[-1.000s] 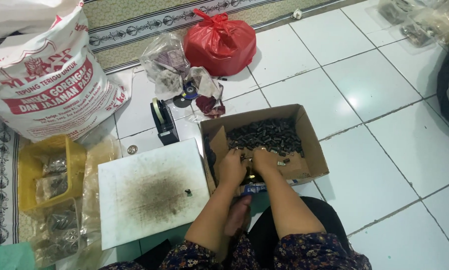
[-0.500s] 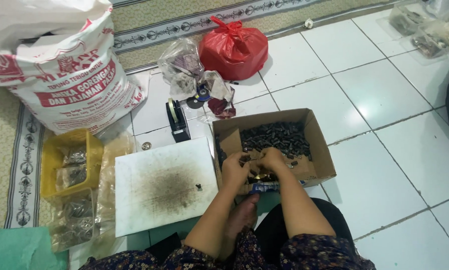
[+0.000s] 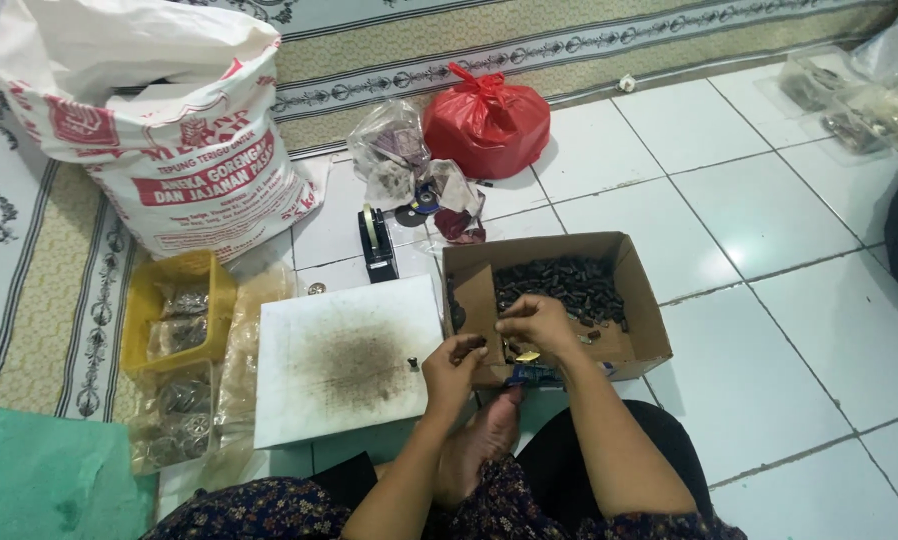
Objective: The person sits on the floor and assembles small black hardware components by hand. They pick up individual pieces from a cardboard box, connect them together, and place the assembled units into a plastic bag. The person repeats this process multiple times.
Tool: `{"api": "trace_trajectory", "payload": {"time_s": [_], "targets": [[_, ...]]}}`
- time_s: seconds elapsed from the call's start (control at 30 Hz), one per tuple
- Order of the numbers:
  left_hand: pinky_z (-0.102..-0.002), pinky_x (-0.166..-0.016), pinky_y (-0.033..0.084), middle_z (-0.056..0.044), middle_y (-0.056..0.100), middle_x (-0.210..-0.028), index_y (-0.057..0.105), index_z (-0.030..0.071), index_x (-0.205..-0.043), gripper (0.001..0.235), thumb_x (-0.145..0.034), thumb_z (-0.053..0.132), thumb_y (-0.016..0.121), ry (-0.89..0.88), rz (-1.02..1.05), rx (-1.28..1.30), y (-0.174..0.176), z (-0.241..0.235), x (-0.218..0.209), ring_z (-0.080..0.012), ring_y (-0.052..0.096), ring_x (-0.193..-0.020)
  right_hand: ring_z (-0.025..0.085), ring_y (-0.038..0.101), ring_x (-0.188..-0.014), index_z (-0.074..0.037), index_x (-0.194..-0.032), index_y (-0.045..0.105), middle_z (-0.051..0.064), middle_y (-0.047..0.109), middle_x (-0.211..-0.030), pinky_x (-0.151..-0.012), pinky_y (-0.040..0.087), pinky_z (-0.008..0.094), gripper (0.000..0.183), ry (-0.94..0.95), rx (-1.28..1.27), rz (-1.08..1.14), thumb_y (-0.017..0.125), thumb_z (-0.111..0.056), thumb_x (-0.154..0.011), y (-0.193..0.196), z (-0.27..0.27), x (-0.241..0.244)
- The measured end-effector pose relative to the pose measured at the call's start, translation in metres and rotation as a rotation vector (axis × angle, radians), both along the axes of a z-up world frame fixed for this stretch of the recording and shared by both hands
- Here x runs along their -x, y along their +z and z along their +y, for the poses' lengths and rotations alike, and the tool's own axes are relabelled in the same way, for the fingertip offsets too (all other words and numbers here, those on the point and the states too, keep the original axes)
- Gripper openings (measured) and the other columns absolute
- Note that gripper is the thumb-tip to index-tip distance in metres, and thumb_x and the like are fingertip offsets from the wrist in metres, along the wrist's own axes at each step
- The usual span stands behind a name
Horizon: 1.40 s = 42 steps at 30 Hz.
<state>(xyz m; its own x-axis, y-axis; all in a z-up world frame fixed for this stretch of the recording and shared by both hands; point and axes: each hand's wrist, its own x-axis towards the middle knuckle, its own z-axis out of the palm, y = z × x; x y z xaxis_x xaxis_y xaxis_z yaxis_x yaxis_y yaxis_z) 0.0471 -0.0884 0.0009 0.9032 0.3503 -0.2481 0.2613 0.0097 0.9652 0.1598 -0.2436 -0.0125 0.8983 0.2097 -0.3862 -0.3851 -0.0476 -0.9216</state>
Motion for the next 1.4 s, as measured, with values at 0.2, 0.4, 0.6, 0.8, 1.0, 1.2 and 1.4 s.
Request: {"api": "trace_trajectory", "payload": {"time_s": [0.2, 0.4, 0.6, 0.8, 1.0, 1.2, 1.4], "targets": [[-0.037, -0.077, 0.061, -0.015, 0.079, -0.096, 0.078, 0.007, -0.111, 0.023, -0.088, 0.009, 0.079, 0.055, -0.040, 0.004, -0.029, 0.006, 0.008, -0.0231, 0.075, -0.086, 0.028, 0.074, -0.082, 0.009, -0.100, 0.077, 0.026, 0.074, -0.091, -0.068, 0.064, 0.037, 0.024, 0.106, 0.064, -0.030, 0.076, 0.014, -0.077, 0.041, 0.023, 0.039], [-0.033, -0.072, 0.059, -0.014, 0.080, -0.091, 0.080, 0.009, -0.107, 0.022, -0.085, 0.009, 0.081, 0.079, -0.063, 0.004, -0.036, 0.008, 0.006, -0.0182, 0.074, -0.078, 0.031, 0.076, -0.084, 0.002, -0.100, 0.080, 0.023, 0.075, -0.088, -0.068, 0.065, 0.039, 0.026, 0.162, 0.235, -0.210, 0.080, 0.008, -0.075, 0.040, 0.023, 0.036], [-0.032, -0.067, 0.058, -0.015, 0.079, -0.083, 0.081, 0.005, -0.102, 0.019, -0.083, 0.005, 0.081, 0.125, -0.104, -0.006, -0.031, 0.007, 0.010, -0.0178, 0.073, -0.072, 0.028, 0.073, -0.086, -0.004, -0.098, 0.082, 0.018, 0.075, -0.083, -0.070, 0.063, 0.041, 0.025, 0.236, 0.376, -0.338, 0.080, 0.003, -0.075, 0.025, 0.025, 0.035], [-0.030, -0.064, 0.059, -0.012, 0.079, -0.082, 0.082, 0.007, -0.101, 0.019, -0.083, 0.005, 0.080, 0.161, -0.080, 0.080, -0.036, 0.005, 0.009, -0.0127, 0.070, -0.070, 0.028, 0.072, -0.082, -0.007, -0.095, 0.082, 0.017, 0.074, -0.079, -0.071, 0.061, 0.037, 0.023, 0.289, 0.442, -0.427, 0.080, 0.002, -0.074, 0.024, 0.027, 0.034], [-0.034, -0.070, 0.061, -0.016, 0.080, -0.086, 0.082, 0.005, -0.102, 0.019, -0.083, 0.003, 0.081, 0.146, -0.112, 0.102, -0.051, 0.006, 0.007, -0.0165, 0.073, -0.078, 0.033, 0.074, -0.082, -0.004, -0.101, 0.080, 0.019, 0.075, -0.083, -0.068, 0.063, 0.043, 0.029, 0.382, 0.474, -0.432, 0.083, 0.002, -0.072, 0.013, 0.030, 0.028], [-0.036, -0.077, 0.061, -0.015, 0.082, -0.093, 0.083, 0.006, -0.100, 0.020, -0.080, 0.002, 0.083, 0.123, -0.128, 0.061, 0.002, 0.023, 0.039, -0.0199, 0.075, -0.090, 0.032, 0.072, -0.083, 0.009, -0.100, 0.077, 0.024, 0.075, -0.089, -0.072, 0.063, 0.043, 0.032, 0.404, 0.104, -0.017, 0.082, 0.014, -0.069, 0.072, 0.030, 0.041], [-0.040, -0.083, 0.065, -0.021, 0.080, -0.096, 0.082, 0.002, -0.103, 0.020, -0.083, 0.002, 0.082, 0.147, -0.094, 0.168, 0.035, 0.036, 0.067, -0.0208, 0.074, -0.093, 0.034, 0.074, -0.078, 0.008, -0.090, 0.077, 0.024, 0.074, -0.084, -0.069, 0.065, 0.048, 0.026, 0.474, 0.005, 0.043, 0.085, 0.013, -0.066, 0.058, 0.045, 0.049]]}}
